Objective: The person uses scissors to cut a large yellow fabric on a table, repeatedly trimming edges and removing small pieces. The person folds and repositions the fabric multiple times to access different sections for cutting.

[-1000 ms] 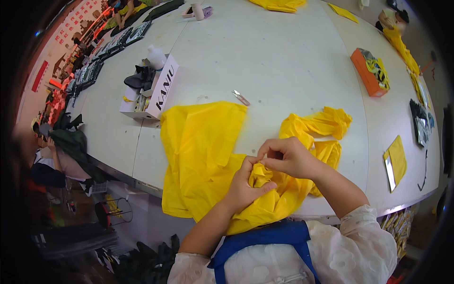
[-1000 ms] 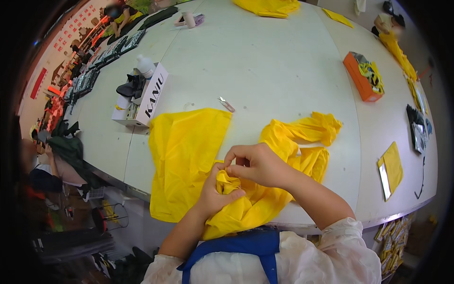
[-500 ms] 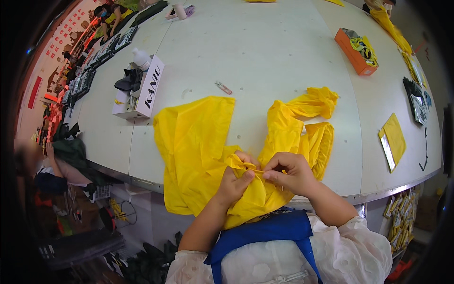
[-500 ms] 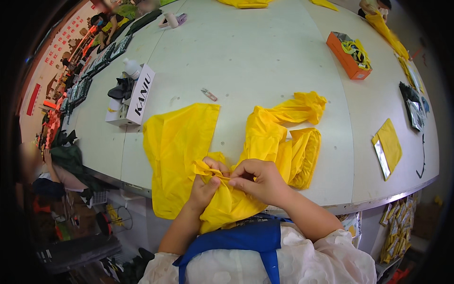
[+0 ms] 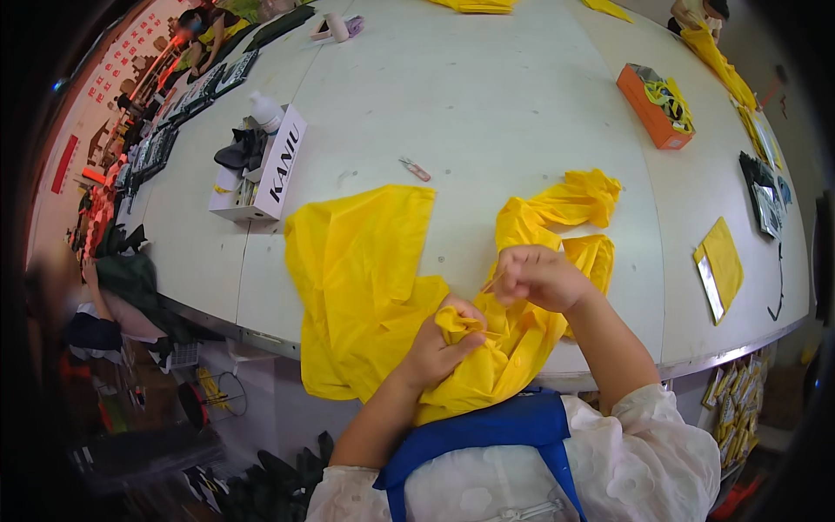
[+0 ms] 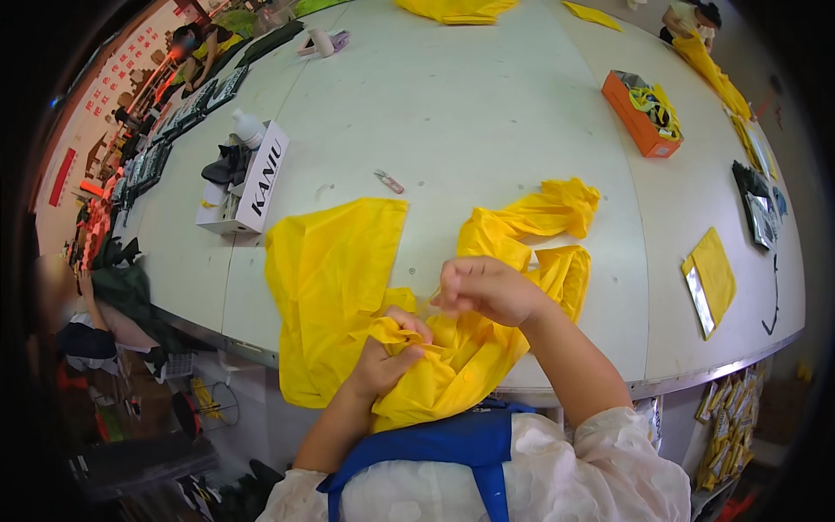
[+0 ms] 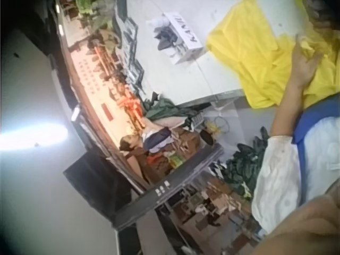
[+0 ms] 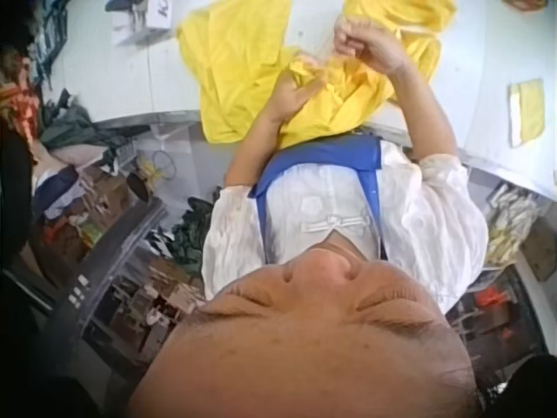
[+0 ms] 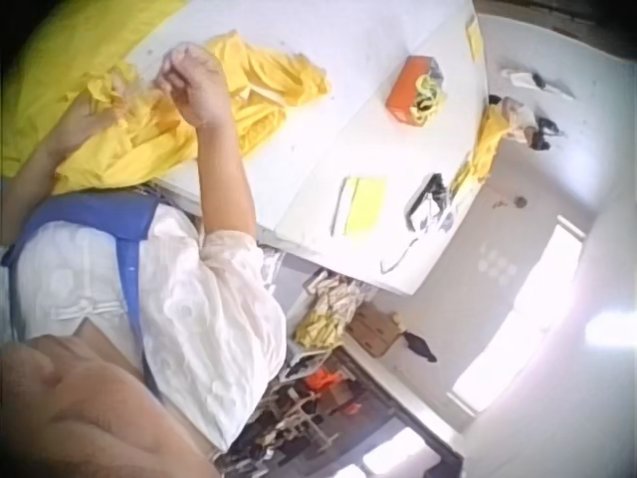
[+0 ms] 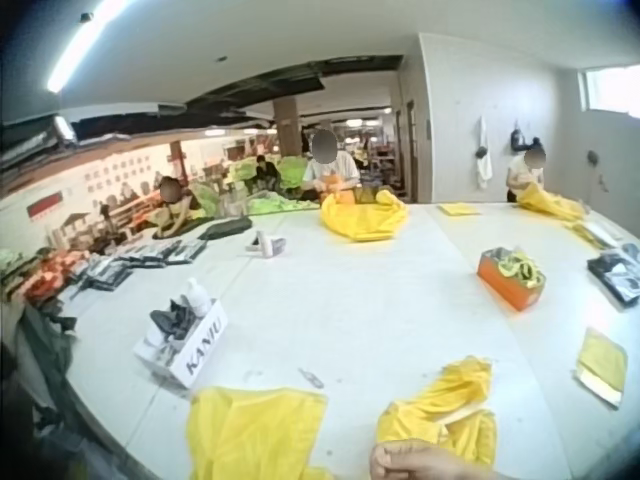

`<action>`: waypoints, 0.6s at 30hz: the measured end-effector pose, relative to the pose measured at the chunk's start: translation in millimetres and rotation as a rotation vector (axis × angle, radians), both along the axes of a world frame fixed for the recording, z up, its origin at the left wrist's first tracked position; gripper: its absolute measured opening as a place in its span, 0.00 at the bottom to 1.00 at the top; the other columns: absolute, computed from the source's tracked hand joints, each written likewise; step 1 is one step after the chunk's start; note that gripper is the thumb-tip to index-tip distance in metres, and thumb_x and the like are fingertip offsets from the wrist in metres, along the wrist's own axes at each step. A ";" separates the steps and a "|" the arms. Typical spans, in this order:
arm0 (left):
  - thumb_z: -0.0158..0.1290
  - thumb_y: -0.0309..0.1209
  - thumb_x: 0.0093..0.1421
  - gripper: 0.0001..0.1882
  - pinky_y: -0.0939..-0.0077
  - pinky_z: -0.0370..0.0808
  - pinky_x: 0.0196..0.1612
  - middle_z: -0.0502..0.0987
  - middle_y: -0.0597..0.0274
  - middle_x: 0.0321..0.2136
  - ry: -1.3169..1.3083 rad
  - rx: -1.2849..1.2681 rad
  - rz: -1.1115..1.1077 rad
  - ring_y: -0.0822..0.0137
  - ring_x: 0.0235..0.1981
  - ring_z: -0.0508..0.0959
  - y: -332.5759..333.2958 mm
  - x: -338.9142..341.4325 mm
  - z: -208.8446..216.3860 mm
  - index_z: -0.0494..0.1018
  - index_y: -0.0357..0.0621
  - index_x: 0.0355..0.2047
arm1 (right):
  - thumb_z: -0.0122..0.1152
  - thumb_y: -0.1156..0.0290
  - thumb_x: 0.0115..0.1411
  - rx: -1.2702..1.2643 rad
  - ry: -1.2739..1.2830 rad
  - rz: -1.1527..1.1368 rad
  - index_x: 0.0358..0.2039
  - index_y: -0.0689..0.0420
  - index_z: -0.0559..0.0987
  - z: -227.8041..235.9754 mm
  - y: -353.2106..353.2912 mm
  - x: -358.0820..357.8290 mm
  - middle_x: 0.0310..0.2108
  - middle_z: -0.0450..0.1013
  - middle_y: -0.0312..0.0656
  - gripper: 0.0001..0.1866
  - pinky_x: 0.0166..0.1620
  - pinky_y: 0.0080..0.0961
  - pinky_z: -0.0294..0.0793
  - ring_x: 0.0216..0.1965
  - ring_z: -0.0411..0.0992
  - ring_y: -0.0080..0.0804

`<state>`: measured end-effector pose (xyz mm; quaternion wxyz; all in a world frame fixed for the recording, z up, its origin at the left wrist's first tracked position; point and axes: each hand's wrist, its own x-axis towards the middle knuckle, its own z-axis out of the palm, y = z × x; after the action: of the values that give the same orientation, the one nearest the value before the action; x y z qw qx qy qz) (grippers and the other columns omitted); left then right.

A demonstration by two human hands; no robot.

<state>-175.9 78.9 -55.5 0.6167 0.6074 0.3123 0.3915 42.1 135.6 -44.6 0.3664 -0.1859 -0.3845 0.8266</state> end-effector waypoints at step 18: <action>0.57 0.24 0.51 0.22 0.81 0.66 0.45 0.68 0.63 0.39 -0.288 -0.280 0.129 0.75 0.40 0.68 9.9 9.7 -13.3 0.61 0.43 0.44 | 0.53 0.72 0.57 0.246 -0.654 -0.076 0.25 0.58 0.74 -10.7 -41.3 -4.8 0.24 0.71 0.43 0.05 0.38 0.32 0.65 0.28 0.69 0.39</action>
<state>-166.2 88.8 -68.8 0.7072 0.4321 0.3104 0.4656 37.3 94.3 -55.3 0.2741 -0.4095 -0.5710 0.6566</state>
